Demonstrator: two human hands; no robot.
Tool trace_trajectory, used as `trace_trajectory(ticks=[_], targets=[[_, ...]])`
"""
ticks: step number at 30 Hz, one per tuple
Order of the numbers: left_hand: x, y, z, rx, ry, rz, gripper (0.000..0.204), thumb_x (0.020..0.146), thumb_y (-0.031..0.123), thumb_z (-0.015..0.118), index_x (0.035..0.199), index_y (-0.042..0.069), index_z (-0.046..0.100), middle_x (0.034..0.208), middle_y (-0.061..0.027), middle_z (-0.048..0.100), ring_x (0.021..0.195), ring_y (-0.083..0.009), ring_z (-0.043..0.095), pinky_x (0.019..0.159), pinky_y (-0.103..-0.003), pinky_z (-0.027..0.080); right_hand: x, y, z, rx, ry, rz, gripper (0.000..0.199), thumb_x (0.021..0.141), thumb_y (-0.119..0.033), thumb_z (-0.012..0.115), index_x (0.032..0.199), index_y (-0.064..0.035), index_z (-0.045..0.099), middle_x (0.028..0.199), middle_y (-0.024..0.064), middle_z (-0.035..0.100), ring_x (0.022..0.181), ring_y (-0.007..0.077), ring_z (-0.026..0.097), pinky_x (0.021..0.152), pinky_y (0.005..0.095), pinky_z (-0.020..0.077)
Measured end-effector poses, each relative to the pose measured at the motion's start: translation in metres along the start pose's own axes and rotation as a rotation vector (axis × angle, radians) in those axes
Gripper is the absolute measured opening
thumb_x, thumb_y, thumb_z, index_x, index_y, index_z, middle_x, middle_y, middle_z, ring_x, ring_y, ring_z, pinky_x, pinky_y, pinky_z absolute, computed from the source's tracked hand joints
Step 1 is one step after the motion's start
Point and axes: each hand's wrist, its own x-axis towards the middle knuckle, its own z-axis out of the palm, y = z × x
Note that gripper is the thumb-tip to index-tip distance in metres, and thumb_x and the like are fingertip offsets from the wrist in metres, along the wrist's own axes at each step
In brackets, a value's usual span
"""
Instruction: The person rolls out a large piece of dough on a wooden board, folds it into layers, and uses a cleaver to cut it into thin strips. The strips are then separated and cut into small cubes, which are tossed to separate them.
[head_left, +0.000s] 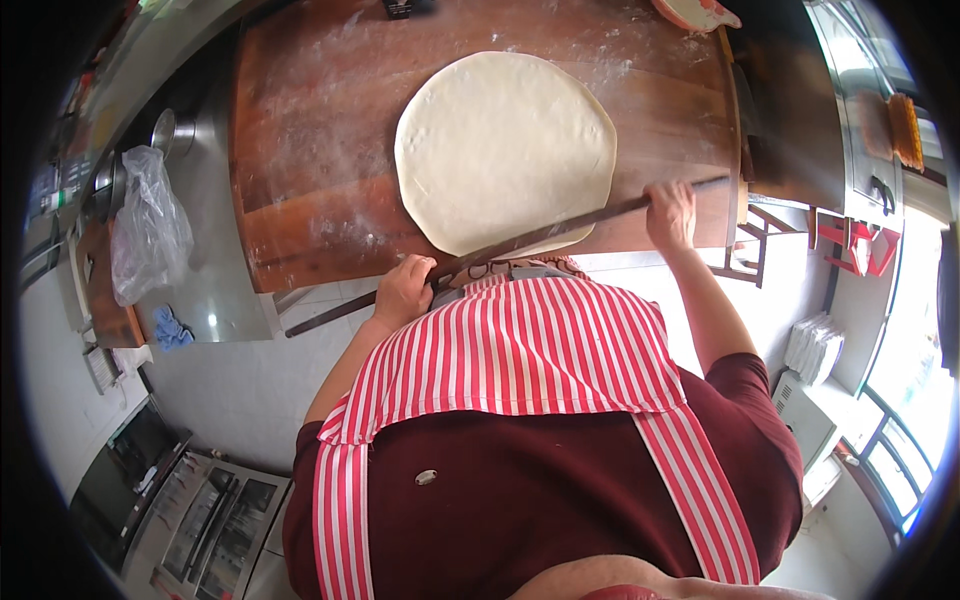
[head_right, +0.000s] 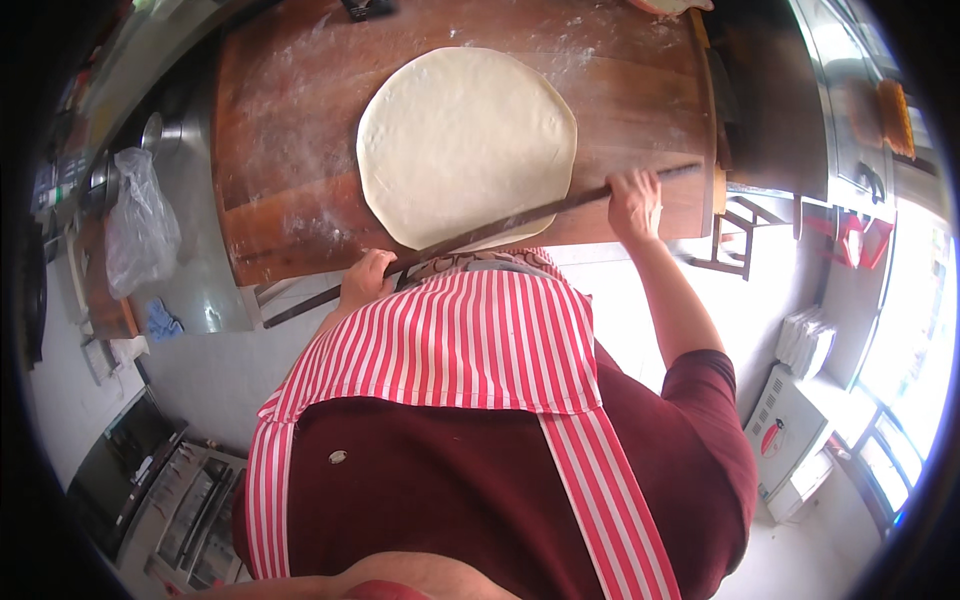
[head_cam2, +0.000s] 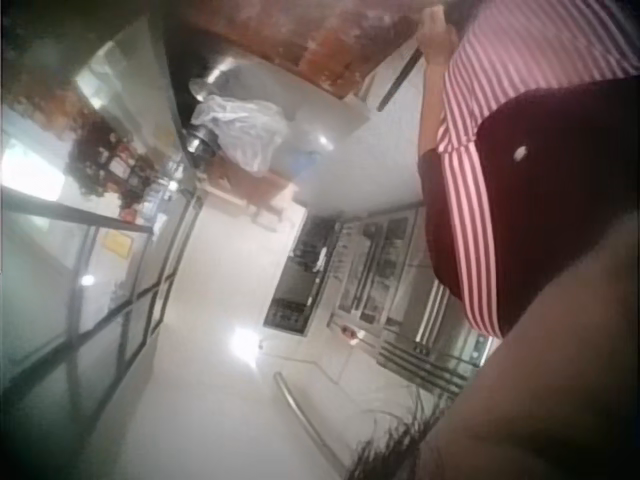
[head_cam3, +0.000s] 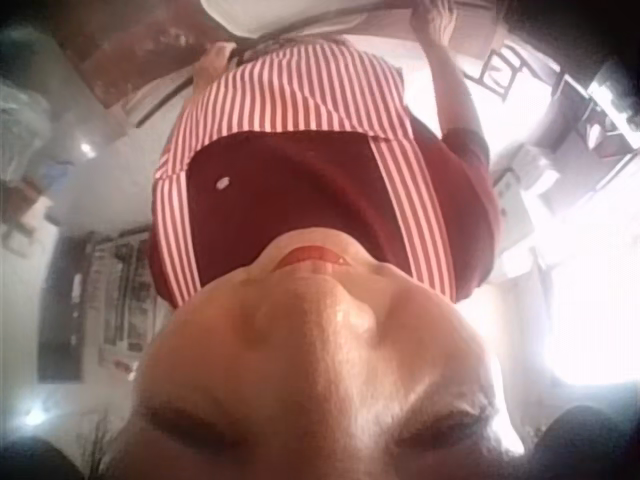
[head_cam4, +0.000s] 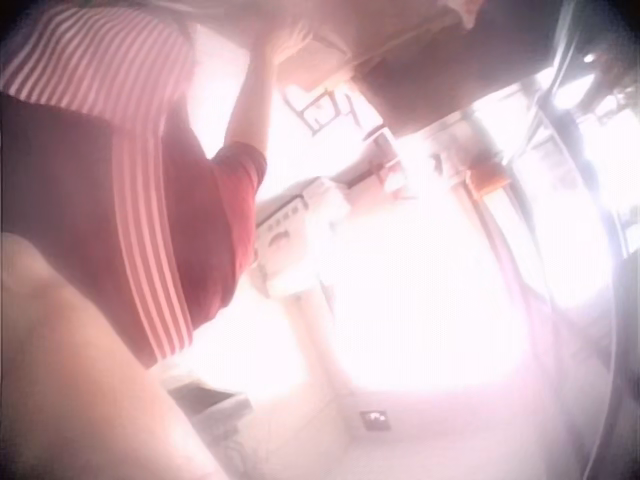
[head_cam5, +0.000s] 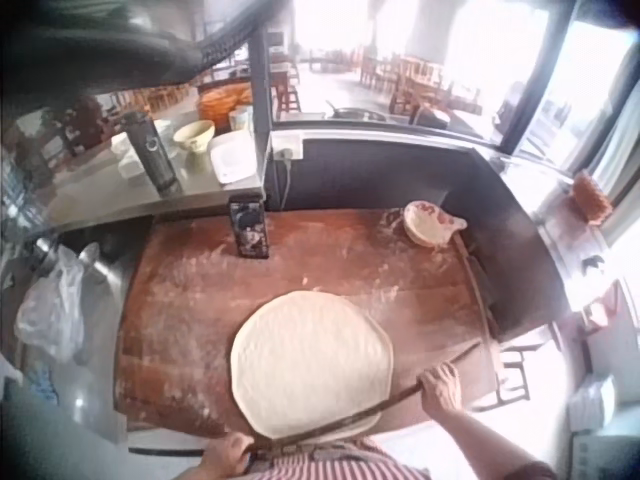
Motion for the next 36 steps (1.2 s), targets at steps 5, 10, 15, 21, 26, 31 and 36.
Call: trace_trajectory(ticks=[5, 10, 15, 21, 26, 31, 36], targets=[[-0.018, 0.009, -0.006, -0.098, 0.204, -0.11, 0.039, 0.077, 0.004, 0.061, 0.116, 0.007, 0.054, 0.109, -0.0137, 0.061, 0.094, -0.0355, 0.064, 0.075, -0.044, 0.054, 0.091, -0.023, -0.006, 0.336, 0.475, 0.461, 0.066, 0.073, -0.015, 0.081, 0.13, -0.0043, 0.051, 0.118, 0.015, 0.057, 0.112, 0.0341, 0.054, 0.102, 0.044, 0.0408], [-0.03, 0.021, -0.022, -0.104, 0.403, -0.134, 0.04, 0.078, -0.001, 0.062, 0.116, 0.004, 0.053, 0.103, -0.0154, 0.061, 0.086, -0.0363, 0.064, 0.068, -0.041, 0.054, 0.182, -0.057, 0.069, 0.509, 0.068, 0.464, 0.072, 0.074, -0.029, 0.082, 0.136, -0.0083, 0.05, 0.127, 0.0192, 0.059, 0.119, 0.0363, 0.056, 0.101, 0.0434, 0.0444], [-0.041, 0.035, -0.019, -0.121, 0.46, -0.262, 0.039, 0.077, -0.002, 0.062, 0.114, 0.003, 0.054, 0.098, -0.0151, 0.062, 0.083, -0.0352, 0.065, 0.066, -0.04, 0.054, 0.277, -0.112, 0.076, 0.492, -0.089, -0.018, 0.067, 0.078, -0.034, 0.076, 0.134, -0.007, 0.052, 0.129, 0.0171, 0.06, 0.121, 0.0341, 0.056, 0.099, 0.0415, 0.0462], [-0.037, 0.049, -0.008, -0.167, 0.482, -0.335, 0.036, 0.076, -0.001, 0.063, 0.111, 0.003, 0.055, 0.095, -0.0149, 0.061, 0.079, -0.0348, 0.064, 0.065, -0.04, 0.053, 0.331, -0.139, 0.086, 0.295, -0.436, -0.343, 0.027, 0.086, -0.039, 0.064, 0.094, -0.0146, 0.074, 0.088, 0.0124, 0.071, 0.089, 0.0327, 0.067, 0.079, 0.0439, 0.0521], [-0.018, 0.048, -0.005, -0.133, 0.46, -0.361, 0.035, 0.077, -0.004, 0.061, 0.11, 0.003, 0.056, 0.099, -0.0165, 0.063, 0.085, -0.0375, 0.065, 0.068, -0.041, 0.054, 0.351, -0.079, 0.103, 0.561, -0.34, -0.183, 0.029, 0.083, -0.032, 0.067, 0.097, -0.0076, 0.073, 0.082, 0.0178, 0.07, 0.077, 0.0333, 0.068, 0.073, 0.0429, 0.0533], [-0.001, 0.037, -0.005, -0.067, 0.446, -0.259, 0.037, 0.076, -0.003, 0.062, 0.112, 0.003, 0.055, 0.103, -0.0163, 0.063, 0.089, -0.0371, 0.065, 0.07, -0.042, 0.055, 0.308, 0.013, 0.09, 0.541, -0.448, 0.265, 0.043, 0.082, -0.042, 0.068, 0.093, -0.0013, 0.075, 0.081, 0.015, 0.072, 0.079, 0.0283, 0.071, 0.075, 0.0402, 0.0538], [0.027, 0.027, -0.018, -0.027, 0.401, -0.097, 0.039, 0.076, -0.001, 0.062, 0.113, 0.005, 0.055, 0.105, -0.013, 0.063, 0.089, -0.0352, 0.065, 0.072, -0.042, 0.056, 0.171, 0.049, 0.08, 0.849, -0.322, 0.578, 0.034, 0.084, -0.03, 0.074, 0.095, 0.0014, 0.073, 0.076, 0.0112, 0.072, 0.069, 0.0195, 0.069, 0.064, 0.0356, 0.0544]])
